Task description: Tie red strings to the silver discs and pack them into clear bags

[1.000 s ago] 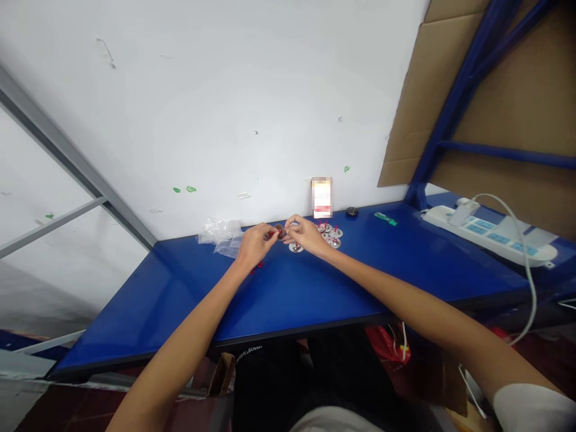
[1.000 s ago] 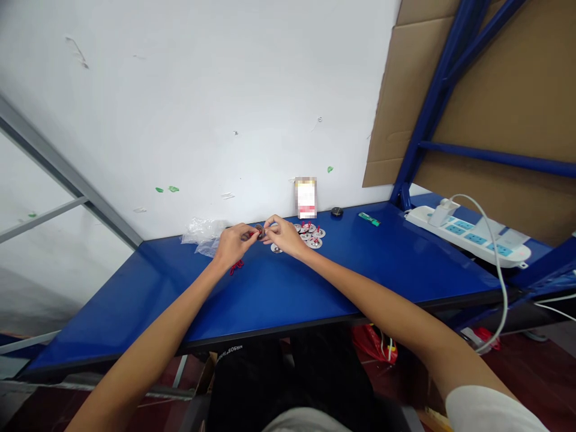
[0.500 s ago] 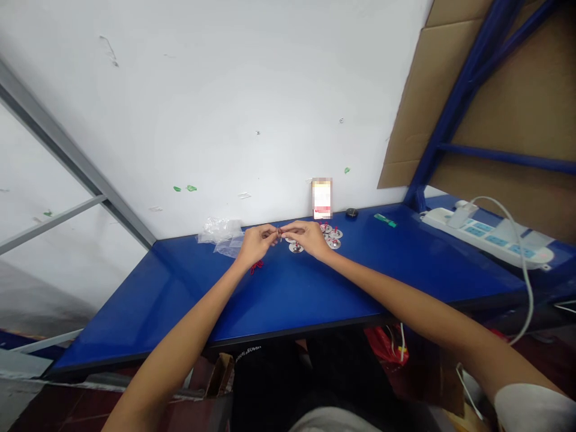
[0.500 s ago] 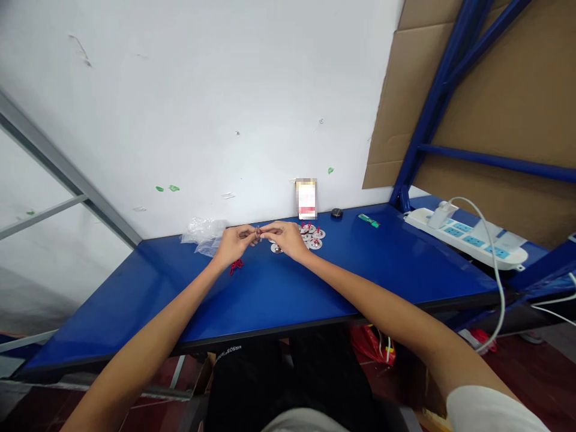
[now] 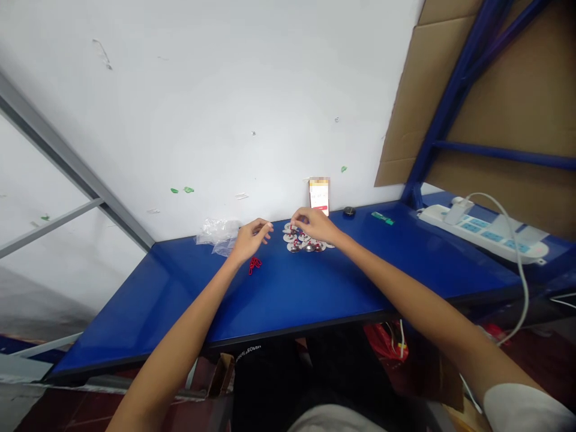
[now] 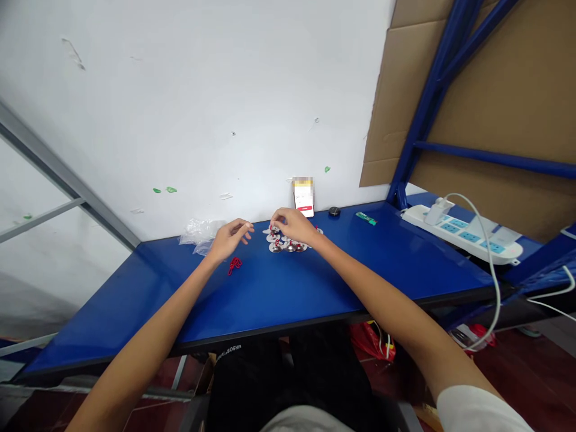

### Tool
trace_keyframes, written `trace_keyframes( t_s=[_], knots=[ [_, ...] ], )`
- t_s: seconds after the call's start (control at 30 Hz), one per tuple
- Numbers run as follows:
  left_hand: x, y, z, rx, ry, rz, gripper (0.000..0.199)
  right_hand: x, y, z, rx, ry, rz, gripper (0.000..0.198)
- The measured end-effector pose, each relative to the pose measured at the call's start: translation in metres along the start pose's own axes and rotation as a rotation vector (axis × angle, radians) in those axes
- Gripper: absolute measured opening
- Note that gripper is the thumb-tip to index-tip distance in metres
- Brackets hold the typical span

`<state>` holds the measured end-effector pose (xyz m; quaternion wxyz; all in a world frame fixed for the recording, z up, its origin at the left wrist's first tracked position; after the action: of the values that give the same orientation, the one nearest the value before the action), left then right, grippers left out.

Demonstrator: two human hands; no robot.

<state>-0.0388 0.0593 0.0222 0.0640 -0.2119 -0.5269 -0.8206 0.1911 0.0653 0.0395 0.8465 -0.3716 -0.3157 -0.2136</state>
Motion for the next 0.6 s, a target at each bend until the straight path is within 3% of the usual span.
trace_keyframes(
  t_s=[0.13, 0.23, 0.4, 0.6],
  knots=[
    [0.013, 0.002, 0.001, -0.056, 0.023, 0.339, 0.033, 0.01, 0.023, 0.002, -0.041, -0.055, -0.033, 0.01],
    [0.022, 0.002, 0.002, -0.09, -0.086, 0.539, 0.028, 0.009, 0.036, -0.001, -0.05, -0.149, -0.062, 0.013],
    [0.032, 0.001, -0.002, 0.017, -0.375, 0.628, 0.029, 0.001, 0.039, -0.005, -0.036, -0.224, -0.224, 0.009],
    [0.04, 0.011, -0.011, 0.163, -0.481, 0.718, 0.035, -0.021, 0.026, 0.001, 0.081, -0.122, -0.47, 0.027]
  ],
)
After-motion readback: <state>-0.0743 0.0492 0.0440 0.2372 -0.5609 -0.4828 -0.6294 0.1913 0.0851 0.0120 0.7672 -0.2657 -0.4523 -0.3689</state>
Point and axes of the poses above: each hand's wrist, its own z-axis towards the middle knuckle, its own x-axis out of the back of the hand, y = z × x, the point moved 5 cm from there along z, towards the middle knuckle, and after that the axes turned 3 degrees about -z, right-handed, at the moved point
